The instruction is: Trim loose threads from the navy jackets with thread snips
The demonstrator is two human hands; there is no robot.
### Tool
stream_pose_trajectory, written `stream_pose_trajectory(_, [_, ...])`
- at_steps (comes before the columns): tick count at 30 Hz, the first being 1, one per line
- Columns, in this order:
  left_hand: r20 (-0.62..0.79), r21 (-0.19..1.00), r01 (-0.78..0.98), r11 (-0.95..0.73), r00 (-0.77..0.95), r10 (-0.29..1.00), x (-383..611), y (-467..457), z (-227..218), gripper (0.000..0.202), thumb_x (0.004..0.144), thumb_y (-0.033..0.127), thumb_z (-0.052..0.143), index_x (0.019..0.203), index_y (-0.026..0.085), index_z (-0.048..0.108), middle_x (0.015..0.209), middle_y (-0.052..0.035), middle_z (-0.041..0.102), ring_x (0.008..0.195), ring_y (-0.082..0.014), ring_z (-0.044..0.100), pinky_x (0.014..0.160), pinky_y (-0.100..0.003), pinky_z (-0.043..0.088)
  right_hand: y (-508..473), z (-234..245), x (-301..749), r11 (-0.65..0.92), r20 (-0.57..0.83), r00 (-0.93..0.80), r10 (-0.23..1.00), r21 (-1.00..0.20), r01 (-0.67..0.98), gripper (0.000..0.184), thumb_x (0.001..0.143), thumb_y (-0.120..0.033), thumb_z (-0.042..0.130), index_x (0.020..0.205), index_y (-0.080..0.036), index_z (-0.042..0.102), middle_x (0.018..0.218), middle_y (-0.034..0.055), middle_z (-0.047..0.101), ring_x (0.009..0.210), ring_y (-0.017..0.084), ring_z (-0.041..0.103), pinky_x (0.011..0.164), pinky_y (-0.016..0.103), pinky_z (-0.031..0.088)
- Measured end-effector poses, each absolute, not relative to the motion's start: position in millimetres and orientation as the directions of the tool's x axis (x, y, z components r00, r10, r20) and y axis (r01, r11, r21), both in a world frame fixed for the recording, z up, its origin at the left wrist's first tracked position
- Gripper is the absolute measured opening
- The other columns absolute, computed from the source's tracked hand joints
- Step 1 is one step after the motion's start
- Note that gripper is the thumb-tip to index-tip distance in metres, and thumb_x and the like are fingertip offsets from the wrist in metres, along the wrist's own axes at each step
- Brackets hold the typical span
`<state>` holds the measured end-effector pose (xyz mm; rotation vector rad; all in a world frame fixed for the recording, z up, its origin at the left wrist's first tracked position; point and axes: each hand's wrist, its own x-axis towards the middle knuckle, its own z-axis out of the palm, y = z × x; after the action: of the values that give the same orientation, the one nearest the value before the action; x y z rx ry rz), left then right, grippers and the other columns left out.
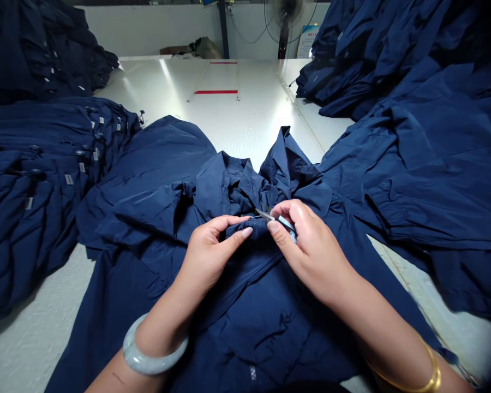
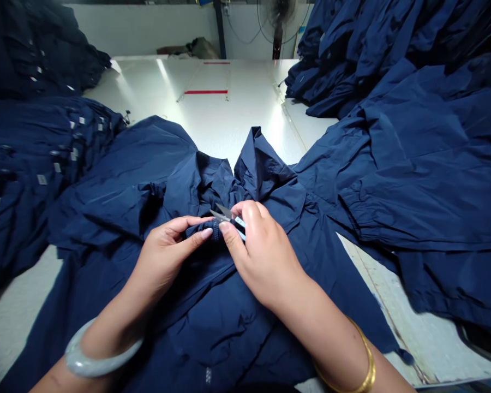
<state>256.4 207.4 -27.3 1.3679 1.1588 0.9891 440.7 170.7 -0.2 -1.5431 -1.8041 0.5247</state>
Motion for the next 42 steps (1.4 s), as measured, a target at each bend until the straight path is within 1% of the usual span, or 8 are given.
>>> stream_pose_trajectory(5, [0.129, 0.951, 0.266, -0.157, 0.121, 0.984, 256.7, 202.2, -25.8, 0.023, 0.079, 0.033, 0.075, 0.101, 0.023, 0.077, 0.107, -0.0064, 0.076, 0.100, -0.0252, 0.069, 0.093, -0.037, 0.051, 163.0, 5.2, 435.4, 0.223, 0.204, -0.123, 0.971, -0.600, 0.768, 0.023, 0.098, -0.036, 0.048, 0.104, -0.018, 0.061, 0.098, 0.0075, 0.065, 0.085, 0.021, 0.062, 0.074, 0.033, 0.045])
stream_pose_trajectory(8, [0.246, 0.895, 0.356, -0.270, 0.113, 0.963, 256.5, 199.2, -24.9, 0.021, 0.081, 0.030, 0.073, 0.101, 0.025, 0.077, 0.106, -0.0051, 0.076, 0.096, -0.0233, 0.070, 0.091, -0.035, 0.051, 161.3, 4.5, 434.0, 0.226, 0.234, -0.109, 0.966, -0.563, 0.795, 0.024, 0.095, -0.037, 0.054, 0.103, -0.017, 0.064, 0.095, 0.0073, 0.065, 0.083, 0.022, 0.062, 0.073, 0.034, 0.044])
stream_pose_trajectory(15, [0.474, 0.735, 0.454, -0.504, 0.187, 0.860, 253.4, 197.3, -28.8, 0.028, 0.084, 0.020, 0.069, 0.109, 0.029, 0.074, 0.098, -0.0023, 0.076, 0.087, -0.0190, 0.068, 0.082, -0.031, 0.051, 161.1, 4.0, 433.9, 0.244, 0.282, -0.081, 0.956, -0.607, 0.757, 0.016, 0.091, -0.031, 0.059, 0.096, -0.018, 0.066, 0.087, 0.0059, 0.067, 0.078, 0.020, 0.061, 0.069, 0.031, 0.044])
stream_pose_trajectory(20, [0.523, 0.692, 0.443, -0.570, 0.235, 0.819, 252.6, 197.3, -30.2, 0.033, 0.083, 0.015, 0.068, 0.113, 0.030, 0.073, 0.094, -0.0025, 0.076, 0.084, -0.0194, 0.067, 0.082, -0.033, 0.050, 159.8, 3.4, 434.0, 0.264, 0.305, -0.082, 0.949, -0.623, 0.736, 0.011, 0.091, -0.029, 0.060, 0.092, -0.019, 0.066, 0.087, 0.0057, 0.068, 0.078, 0.019, 0.062, 0.071, 0.031, 0.045])
stream_pose_trajectory(25, [0.548, 0.677, 0.433, -0.594, 0.242, 0.801, 252.6, 197.0, -30.1, 0.039, 0.083, 0.010, 0.067, 0.115, 0.031, 0.071, 0.097, -0.0021, 0.076, 0.085, -0.0190, 0.066, 0.083, -0.033, 0.050, 159.8, 2.9, 431.9, 0.263, 0.302, -0.078, 0.950, -0.642, 0.720, 0.011, 0.091, -0.028, 0.058, 0.091, -0.019, 0.065, 0.086, 0.0055, 0.067, 0.075, 0.018, 0.061, 0.065, 0.029, 0.044])
stream_pose_trajectory(29, [0.564, 0.659, 0.436, -0.613, 0.253, 0.786, 251.9, 197.0, -31.1, 0.042, 0.082, 0.008, 0.067, 0.117, 0.031, 0.070, 0.098, -0.0018, 0.075, 0.085, -0.0186, 0.066, 0.083, -0.033, 0.050, 159.6, 2.6, 430.1, 0.250, 0.281, -0.075, 0.957, -0.665, 0.704, 0.012, 0.092, -0.028, 0.057, 0.091, -0.019, 0.064, 0.087, 0.0055, 0.066, 0.077, 0.018, 0.061, 0.069, 0.030, 0.045])
stream_pose_trajectory(38, [0.574, 0.629, 0.468, -0.621, 0.260, 0.777, 250.7, 196.4, -30.4, 0.039, 0.083, 0.007, 0.067, 0.116, 0.028, 0.070, 0.099, -0.0015, 0.075, 0.086, -0.0167, 0.066, 0.083, -0.032, 0.050, 158.4, 2.2, 430.8, 0.229, 0.237, -0.074, 0.969, -0.736, 0.637, 0.012, 0.093, -0.029, 0.056, 0.093, -0.020, 0.063, 0.089, 0.0032, 0.066, 0.079, 0.016, 0.060, 0.064, 0.027, 0.043])
stream_pose_trajectory(42, [0.600, 0.599, 0.471, -0.648, 0.272, 0.753, 250.5, 197.1, -31.4, 0.038, 0.083, 0.005, 0.067, 0.115, 0.024, 0.069, 0.099, -0.0023, 0.074, 0.087, -0.0156, 0.066, 0.083, -0.032, 0.050, 158.3, 2.5, 429.7, 0.232, 0.238, -0.078, 0.968, -0.734, 0.639, 0.012, 0.094, -0.029, 0.055, 0.092, -0.019, 0.062, 0.090, 0.0028, 0.065, 0.080, 0.016, 0.060, 0.069, 0.027, 0.043])
